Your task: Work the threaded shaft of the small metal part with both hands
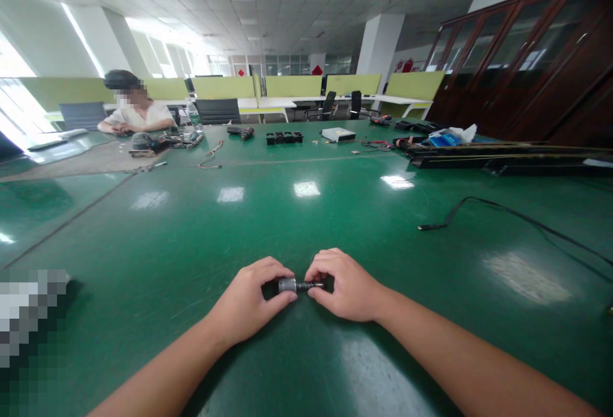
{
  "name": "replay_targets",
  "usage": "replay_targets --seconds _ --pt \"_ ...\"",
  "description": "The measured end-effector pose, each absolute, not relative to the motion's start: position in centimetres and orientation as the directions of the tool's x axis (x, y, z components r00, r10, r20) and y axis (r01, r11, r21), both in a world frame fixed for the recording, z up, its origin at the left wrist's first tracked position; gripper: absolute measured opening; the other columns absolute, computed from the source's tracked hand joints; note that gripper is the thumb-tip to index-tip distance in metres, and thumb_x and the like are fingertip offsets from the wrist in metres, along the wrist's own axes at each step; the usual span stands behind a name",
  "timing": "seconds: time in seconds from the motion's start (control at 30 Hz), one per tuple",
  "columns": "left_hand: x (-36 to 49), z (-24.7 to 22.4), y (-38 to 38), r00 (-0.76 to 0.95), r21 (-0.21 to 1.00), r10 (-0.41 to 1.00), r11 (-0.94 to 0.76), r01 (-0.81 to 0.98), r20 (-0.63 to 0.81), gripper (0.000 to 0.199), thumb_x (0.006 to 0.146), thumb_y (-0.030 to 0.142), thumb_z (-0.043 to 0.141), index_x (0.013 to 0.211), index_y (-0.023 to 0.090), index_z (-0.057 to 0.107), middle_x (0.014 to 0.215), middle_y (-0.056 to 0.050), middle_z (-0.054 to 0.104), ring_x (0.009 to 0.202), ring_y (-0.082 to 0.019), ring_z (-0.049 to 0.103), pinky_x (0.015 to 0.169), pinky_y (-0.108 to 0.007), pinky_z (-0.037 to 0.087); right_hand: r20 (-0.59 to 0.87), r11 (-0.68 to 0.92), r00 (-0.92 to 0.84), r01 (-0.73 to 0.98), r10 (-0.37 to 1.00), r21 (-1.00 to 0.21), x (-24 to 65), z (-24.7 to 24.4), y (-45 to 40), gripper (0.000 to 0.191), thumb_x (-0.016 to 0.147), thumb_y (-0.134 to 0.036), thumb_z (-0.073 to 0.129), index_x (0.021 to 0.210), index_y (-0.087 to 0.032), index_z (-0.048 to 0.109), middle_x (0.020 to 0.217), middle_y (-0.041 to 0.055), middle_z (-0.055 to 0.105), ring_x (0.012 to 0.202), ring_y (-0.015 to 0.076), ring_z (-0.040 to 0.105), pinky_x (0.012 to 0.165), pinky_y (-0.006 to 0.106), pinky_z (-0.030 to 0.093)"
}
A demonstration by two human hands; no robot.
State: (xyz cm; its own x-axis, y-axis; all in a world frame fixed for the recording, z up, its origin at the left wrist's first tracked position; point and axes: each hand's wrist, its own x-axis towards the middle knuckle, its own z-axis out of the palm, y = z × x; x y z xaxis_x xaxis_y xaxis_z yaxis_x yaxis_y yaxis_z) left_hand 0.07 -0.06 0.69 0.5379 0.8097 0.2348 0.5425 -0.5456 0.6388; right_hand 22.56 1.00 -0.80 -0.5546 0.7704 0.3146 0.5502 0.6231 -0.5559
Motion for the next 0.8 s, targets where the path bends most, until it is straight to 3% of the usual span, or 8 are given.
replay_targets --seconds 0.8 --pt "0.0 0.7 0.0 0.535 0.624 0.811 -0.549 0.556 0.237 0.016 0.084 0.025 0.069 0.1 0.022 0.072 0.096 -0.003 0.07 0.09 -0.018 0.064 0.084 -0.03 0.05 0.239 0.578 -0.57 0.539 0.786 -0.613 25.6 -0.9 2.5 0.008 0.063 -0.011 0.067 0.066 -0.016 0.062 0.061 -0.0029 0.058 0.062 0.0133 0.053 0.071 0.029 0.039"
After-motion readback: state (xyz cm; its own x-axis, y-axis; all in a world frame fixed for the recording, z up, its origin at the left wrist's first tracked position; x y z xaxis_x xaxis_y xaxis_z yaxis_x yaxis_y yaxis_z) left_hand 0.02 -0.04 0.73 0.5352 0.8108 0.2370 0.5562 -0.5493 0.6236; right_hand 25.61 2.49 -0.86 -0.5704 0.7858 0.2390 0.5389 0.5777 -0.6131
